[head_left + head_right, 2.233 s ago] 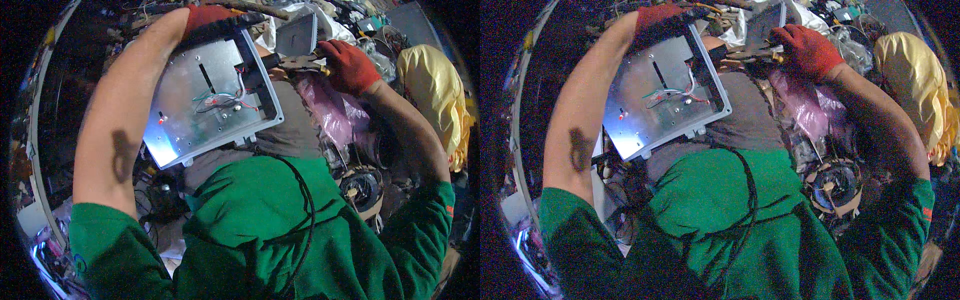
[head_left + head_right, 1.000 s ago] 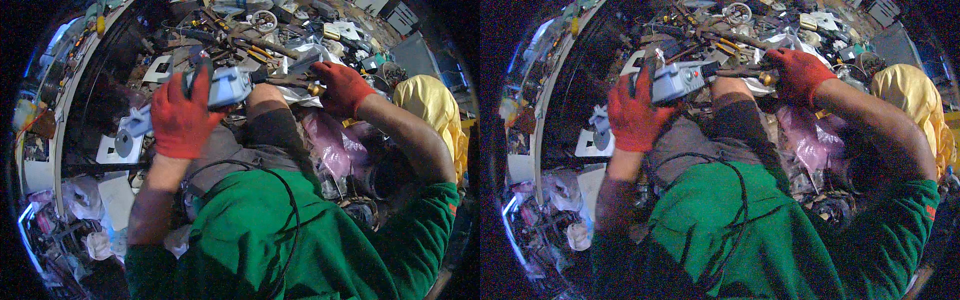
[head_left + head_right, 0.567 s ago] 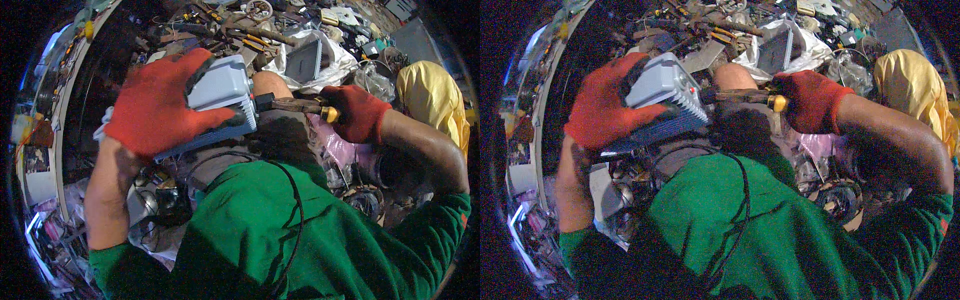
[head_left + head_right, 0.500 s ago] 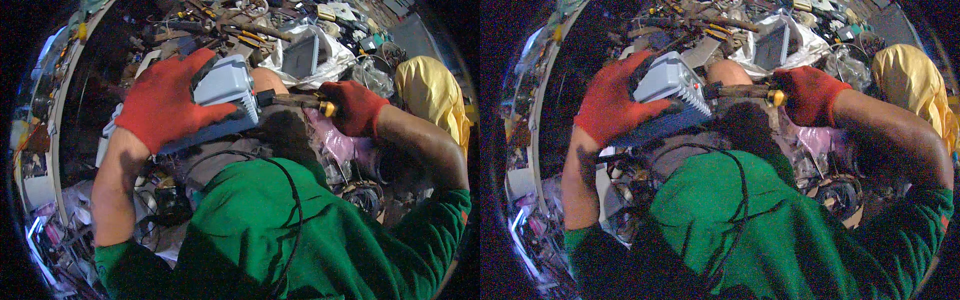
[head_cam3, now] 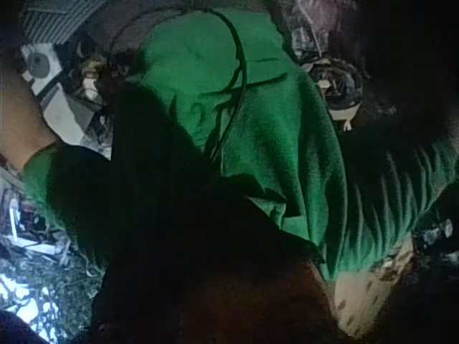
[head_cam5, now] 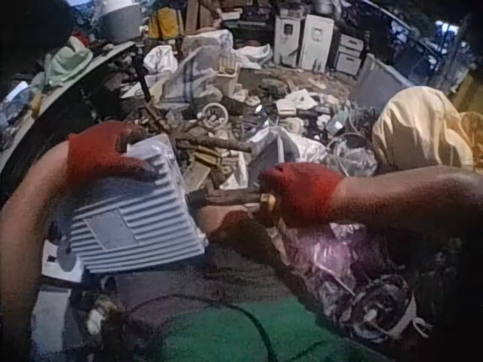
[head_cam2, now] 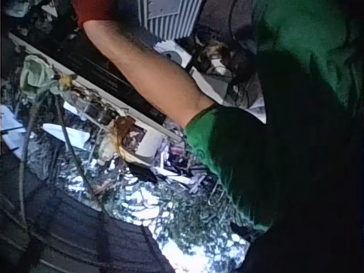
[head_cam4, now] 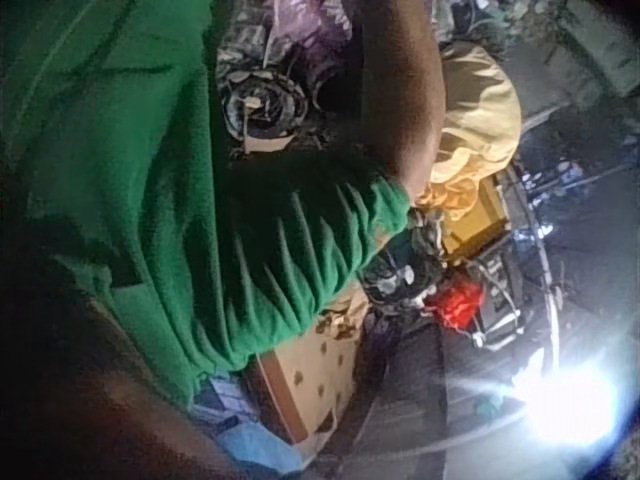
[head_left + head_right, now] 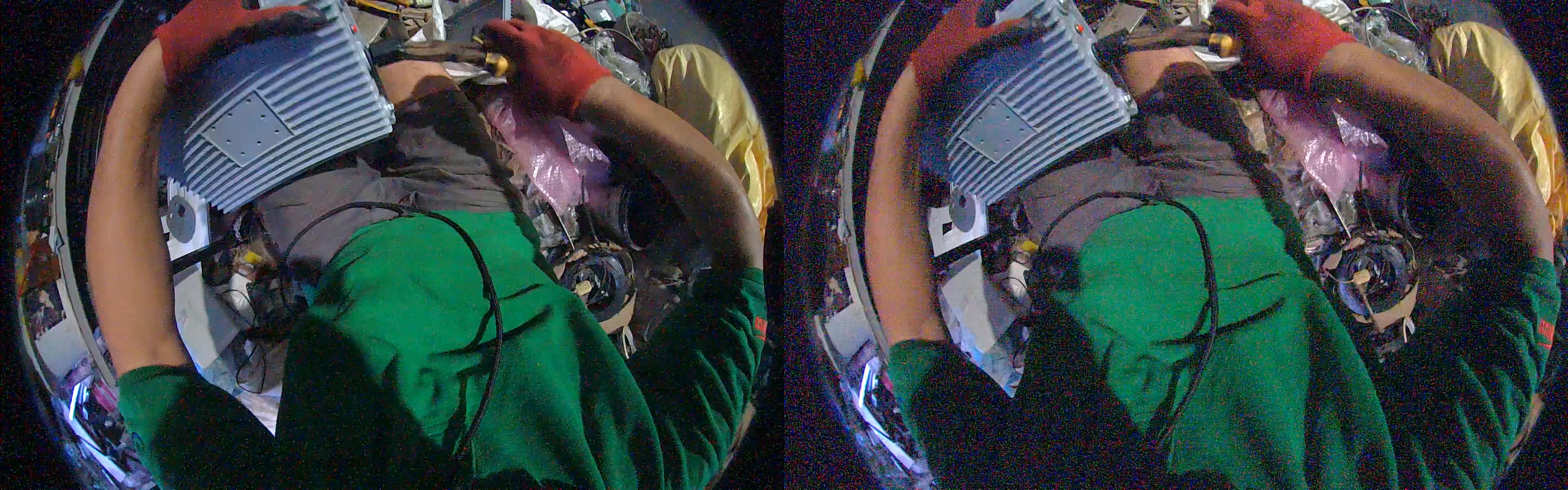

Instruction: The person disassembles an electronic housing by using pliers to remove components, using a hammer to break parts of the casing, and pulling out interior wires and boards.

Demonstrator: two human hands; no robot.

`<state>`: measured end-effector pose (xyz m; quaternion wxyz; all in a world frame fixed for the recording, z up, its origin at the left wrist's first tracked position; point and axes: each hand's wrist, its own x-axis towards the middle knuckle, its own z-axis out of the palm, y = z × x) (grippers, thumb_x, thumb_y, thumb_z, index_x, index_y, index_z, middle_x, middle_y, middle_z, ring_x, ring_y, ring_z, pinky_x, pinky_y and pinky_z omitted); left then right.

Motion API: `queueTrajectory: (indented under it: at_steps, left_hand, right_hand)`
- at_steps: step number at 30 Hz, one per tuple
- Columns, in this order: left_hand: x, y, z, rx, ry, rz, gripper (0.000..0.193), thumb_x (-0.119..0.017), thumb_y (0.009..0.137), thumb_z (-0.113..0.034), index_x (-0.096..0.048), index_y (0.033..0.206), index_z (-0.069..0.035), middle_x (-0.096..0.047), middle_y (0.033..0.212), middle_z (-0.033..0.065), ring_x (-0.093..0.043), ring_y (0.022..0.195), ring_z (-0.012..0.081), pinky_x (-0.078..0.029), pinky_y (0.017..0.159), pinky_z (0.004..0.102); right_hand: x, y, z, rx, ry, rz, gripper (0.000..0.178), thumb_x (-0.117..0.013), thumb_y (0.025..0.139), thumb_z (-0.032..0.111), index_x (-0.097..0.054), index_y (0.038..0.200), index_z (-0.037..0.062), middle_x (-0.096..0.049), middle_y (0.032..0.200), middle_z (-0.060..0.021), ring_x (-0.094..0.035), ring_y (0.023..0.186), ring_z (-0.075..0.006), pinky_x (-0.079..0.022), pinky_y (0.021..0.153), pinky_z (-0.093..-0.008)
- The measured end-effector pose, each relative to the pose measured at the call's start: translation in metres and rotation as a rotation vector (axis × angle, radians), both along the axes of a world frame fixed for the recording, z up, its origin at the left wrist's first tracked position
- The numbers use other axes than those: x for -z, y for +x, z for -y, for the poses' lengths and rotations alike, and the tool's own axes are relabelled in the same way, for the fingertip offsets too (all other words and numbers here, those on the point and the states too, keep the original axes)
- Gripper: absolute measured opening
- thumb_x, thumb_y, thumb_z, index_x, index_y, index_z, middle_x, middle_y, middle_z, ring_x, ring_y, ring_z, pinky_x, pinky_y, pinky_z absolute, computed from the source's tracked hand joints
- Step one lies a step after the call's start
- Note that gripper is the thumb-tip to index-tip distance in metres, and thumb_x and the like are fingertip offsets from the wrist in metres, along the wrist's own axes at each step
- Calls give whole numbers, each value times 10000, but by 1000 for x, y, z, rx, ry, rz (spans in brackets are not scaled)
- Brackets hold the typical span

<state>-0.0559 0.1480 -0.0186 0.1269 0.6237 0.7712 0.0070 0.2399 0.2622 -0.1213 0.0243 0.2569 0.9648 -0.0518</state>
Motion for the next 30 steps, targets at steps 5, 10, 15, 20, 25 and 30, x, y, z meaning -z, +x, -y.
queueTrajectory:
  at_steps: [5, 10, 15, 20, 25, 30]
  left_hand:
    - [45, -82, -25, -85, -53, 604, 566, -705, 766, -423, -610, 1177, -45, -648, 1106, 148, -626, 978, 232, -484, 869, 361]
    - [108, -184, -37, -469, -18, 1155, 339, -667, 836, -292, -659, 1120, -109, -679, 1046, 91, -651, 884, 175, -508, 792, 327]
    - [43, -106, -36, -285, -115, 835, 321, -670, 838, -264, -659, 1124, -119, -672, 1076, 93, -653, 915, 180, -511, 825, 335]
    - [-12, -44, 47, 120, 173, 157, 761, -797, 703, -401, -513, 1306, -34, -561, 1281, 170, -521, 1207, 269, -381, 1039, 369]
    - [-23, 28, 106, 91, 241, 282, 764, -862, 521, -465, -601, 1103, -43, -653, 911, 151, -644, 845, 268, -502, 797, 394]
    - [20, 65, 177, 238, 495, -280, 693, -826, 511, -587, -630, 970, -105, -557, 718, 51, -576, 625, 237, -498, 630, 381]
  right_hand:
    - [-16, -39, -33, -243, 348, -176, 379, -604, 687, 121, -549, 1051, 35, -590, 892, -180, -591, 837, -378, -490, 705, -449]
    - [-14, -74, -63, -442, 527, -374, 416, -625, 655, 131, -546, 1052, 35, -574, 891, -153, -575, 771, -351, -477, 657, -437]
    - [10, -54, -74, -274, 499, -300, 646, -652, 698, 107, -448, 1310, 80, -511, 1231, -193, -520, 1128, -361, -451, 948, -424]
    - [-24, -32, -13, -279, 733, -365, 613, -694, 687, 127, -537, 1280, 134, -529, 1181, -145, -521, 1106, -330, -431, 966, -448]
    - [-28, 14, 19, -251, 662, -368, 505, -622, 762, 135, -561, 1258, 209, -468, 1276, -112, -437, 1219, -354, -373, 1020, -508]
    - [-11, 50, 54, -125, 238, -122, 692, -629, 777, 107, -363, 1416, 108, -443, 1362, -174, -457, 1244, -313, -382, 1013, -467]
